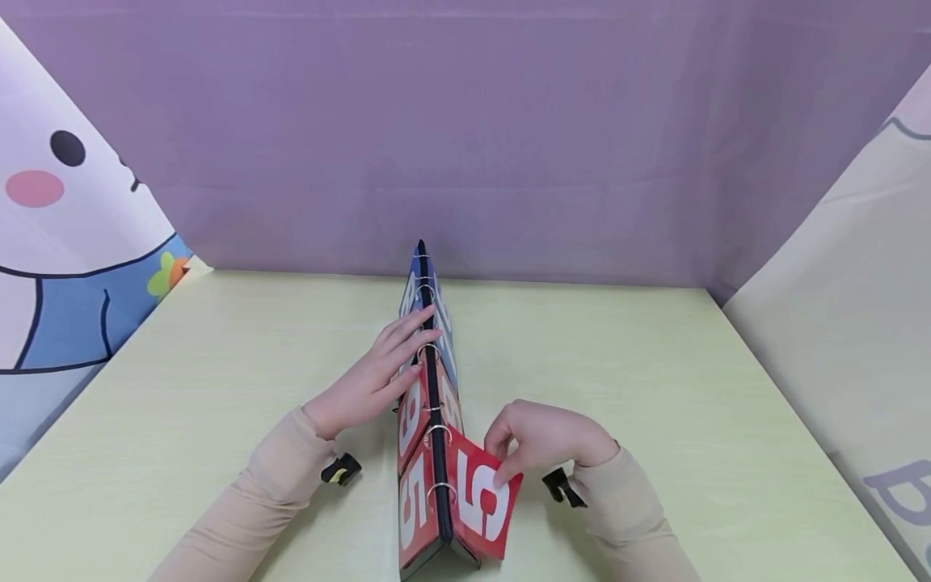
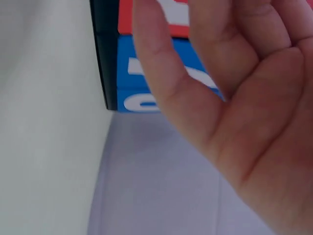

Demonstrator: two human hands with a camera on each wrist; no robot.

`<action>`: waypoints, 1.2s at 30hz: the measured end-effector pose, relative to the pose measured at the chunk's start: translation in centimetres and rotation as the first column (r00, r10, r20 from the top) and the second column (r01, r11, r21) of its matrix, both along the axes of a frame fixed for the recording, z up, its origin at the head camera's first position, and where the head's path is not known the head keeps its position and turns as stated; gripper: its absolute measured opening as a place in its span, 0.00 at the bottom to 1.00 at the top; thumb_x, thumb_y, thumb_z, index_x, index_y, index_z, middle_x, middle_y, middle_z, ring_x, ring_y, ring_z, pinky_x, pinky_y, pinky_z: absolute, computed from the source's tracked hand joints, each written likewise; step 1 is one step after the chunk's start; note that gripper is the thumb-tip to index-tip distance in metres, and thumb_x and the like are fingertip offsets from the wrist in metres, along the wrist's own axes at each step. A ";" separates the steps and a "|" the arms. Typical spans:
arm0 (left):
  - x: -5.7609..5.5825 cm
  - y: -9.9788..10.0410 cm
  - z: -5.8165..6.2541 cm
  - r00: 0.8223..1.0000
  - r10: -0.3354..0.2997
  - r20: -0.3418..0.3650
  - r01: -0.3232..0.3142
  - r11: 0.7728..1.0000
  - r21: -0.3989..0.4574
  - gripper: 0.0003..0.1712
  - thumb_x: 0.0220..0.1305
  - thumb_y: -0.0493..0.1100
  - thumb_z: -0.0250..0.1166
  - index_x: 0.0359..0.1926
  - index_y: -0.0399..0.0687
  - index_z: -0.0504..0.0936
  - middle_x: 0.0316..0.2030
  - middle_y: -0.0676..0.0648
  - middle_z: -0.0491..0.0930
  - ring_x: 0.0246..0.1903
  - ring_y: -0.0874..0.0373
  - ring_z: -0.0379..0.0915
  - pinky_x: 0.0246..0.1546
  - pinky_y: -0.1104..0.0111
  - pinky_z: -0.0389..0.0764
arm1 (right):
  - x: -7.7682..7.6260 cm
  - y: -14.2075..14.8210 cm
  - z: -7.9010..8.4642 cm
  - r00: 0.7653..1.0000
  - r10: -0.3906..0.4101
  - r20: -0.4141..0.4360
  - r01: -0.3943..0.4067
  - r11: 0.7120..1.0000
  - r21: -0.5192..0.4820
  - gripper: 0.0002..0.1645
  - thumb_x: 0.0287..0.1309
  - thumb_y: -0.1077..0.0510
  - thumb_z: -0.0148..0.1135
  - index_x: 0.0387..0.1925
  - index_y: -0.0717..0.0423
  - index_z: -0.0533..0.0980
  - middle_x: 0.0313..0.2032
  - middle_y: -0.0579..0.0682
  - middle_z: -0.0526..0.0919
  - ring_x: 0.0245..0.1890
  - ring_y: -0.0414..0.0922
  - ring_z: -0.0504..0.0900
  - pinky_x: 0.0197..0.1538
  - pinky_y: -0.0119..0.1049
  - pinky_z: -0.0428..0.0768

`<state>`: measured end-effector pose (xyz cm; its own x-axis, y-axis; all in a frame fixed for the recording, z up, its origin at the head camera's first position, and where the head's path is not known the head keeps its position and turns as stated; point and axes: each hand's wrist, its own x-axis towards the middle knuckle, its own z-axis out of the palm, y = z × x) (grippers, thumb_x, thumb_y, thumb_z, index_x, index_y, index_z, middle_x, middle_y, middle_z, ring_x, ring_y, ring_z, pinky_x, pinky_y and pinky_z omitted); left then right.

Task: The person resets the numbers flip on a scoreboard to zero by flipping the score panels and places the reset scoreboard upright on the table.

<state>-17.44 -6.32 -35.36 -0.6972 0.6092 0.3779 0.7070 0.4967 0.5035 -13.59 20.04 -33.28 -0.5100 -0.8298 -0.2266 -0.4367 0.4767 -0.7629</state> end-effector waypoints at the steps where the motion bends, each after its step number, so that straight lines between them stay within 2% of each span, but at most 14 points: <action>1: 0.0 0.0 0.0 1.000 0.000 0.001 0.000 1.000 0.001 0.27 0.71 0.49 0.48 0.69 0.54 0.61 0.74 0.52 0.46 0.73 0.49 0.40 0.63 0.49 0.61 | -0.1 0.3 0.1 1.000 0.006 -0.008 -0.006 1.000 -0.005 0.07 0.51 0.55 0.67 0.30 0.55 0.83 0.32 0.42 0.86 0.32 0.30 0.77 0.41 0.33 0.80; 7: 0.0 -0.1 -0.1 1.000 0.002 0.014 -0.002 1.000 0.000 0.28 0.70 0.50 0.48 0.70 0.57 0.60 0.74 0.54 0.45 0.73 0.50 0.40 0.61 0.50 0.65 | -0.2 2.5 1.5 1.000 -0.004 -0.021 0.004 1.000 -0.025 0.09 0.58 0.54 0.61 0.39 0.52 0.78 0.37 0.44 0.83 0.37 0.34 0.79 0.43 0.34 0.80; 11: 0.1 0.0 -0.1 1.000 0.000 0.018 0.000 1.000 0.006 0.28 0.70 0.51 0.48 0.70 0.58 0.60 0.74 0.54 0.45 0.73 0.50 0.40 0.60 0.51 0.68 | 0.2 4.0 2.5 0.997 -0.074 0.001 0.074 0.996 -0.044 0.08 0.58 0.54 0.61 0.39 0.51 0.76 0.37 0.45 0.82 0.37 0.37 0.80 0.40 0.34 0.81; 17: 0.1 0.0 -0.1 1.000 0.002 0.016 -0.002 1.000 0.009 0.29 0.70 0.51 0.48 0.70 0.57 0.60 0.74 0.54 0.44 0.73 0.50 0.39 0.59 0.50 0.68 | 0.6 5.4 3.4 0.991 -0.128 -0.030 0.124 0.988 -0.095 0.08 0.58 0.57 0.60 0.40 0.52 0.74 0.36 0.47 0.81 0.36 0.39 0.81 0.38 0.35 0.82; 25: 0.1 0.0 -0.1 1.000 0.003 0.025 -0.003 1.000 0.006 0.29 0.70 0.50 0.49 0.70 0.55 0.60 0.74 0.54 0.45 0.73 0.50 0.39 0.60 0.50 0.67 | 1.2 6.1 4.4 0.962 -0.274 0.007 0.273 0.957 -0.100 0.13 0.56 0.58 0.62 0.43 0.54 0.73 0.39 0.54 0.78 0.36 0.41 0.81 0.33 0.38 0.82; 32: 0.1 0.0 0.0 1.000 0.002 0.023 -0.002 1.000 0.000 0.29 0.70 0.50 0.48 0.70 0.57 0.59 0.74 0.54 0.44 0.73 0.50 0.39 0.60 0.50 0.67 | 1.9 7.0 5.0 0.948 -0.312 -0.055 0.295 0.933 -0.207 0.11 0.58 0.63 0.59 0.43 0.52 0.73 0.38 0.45 0.77 0.34 0.42 0.81 0.33 0.38 0.82; 36: 0.1 0.0 0.0 1.000 0.001 0.020 -0.001 1.000 0.002 0.29 0.70 0.50 0.49 0.70 0.56 0.59 0.74 0.54 0.44 0.73 0.50 0.39 0.60 0.49 0.67 | 2.3 7.4 5.2 0.949 -0.313 -0.028 0.298 0.923 -0.244 0.12 0.58 0.65 0.57 0.44 0.52 0.73 0.40 0.42 0.76 0.34 0.44 0.81 0.33 0.39 0.82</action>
<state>-17.31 -6.35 -35.37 -0.7052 0.6078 0.3651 0.6963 0.4964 0.5184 -11.34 27.40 -28.04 -0.7542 -0.6566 -0.0031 -0.3509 0.4070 -0.8434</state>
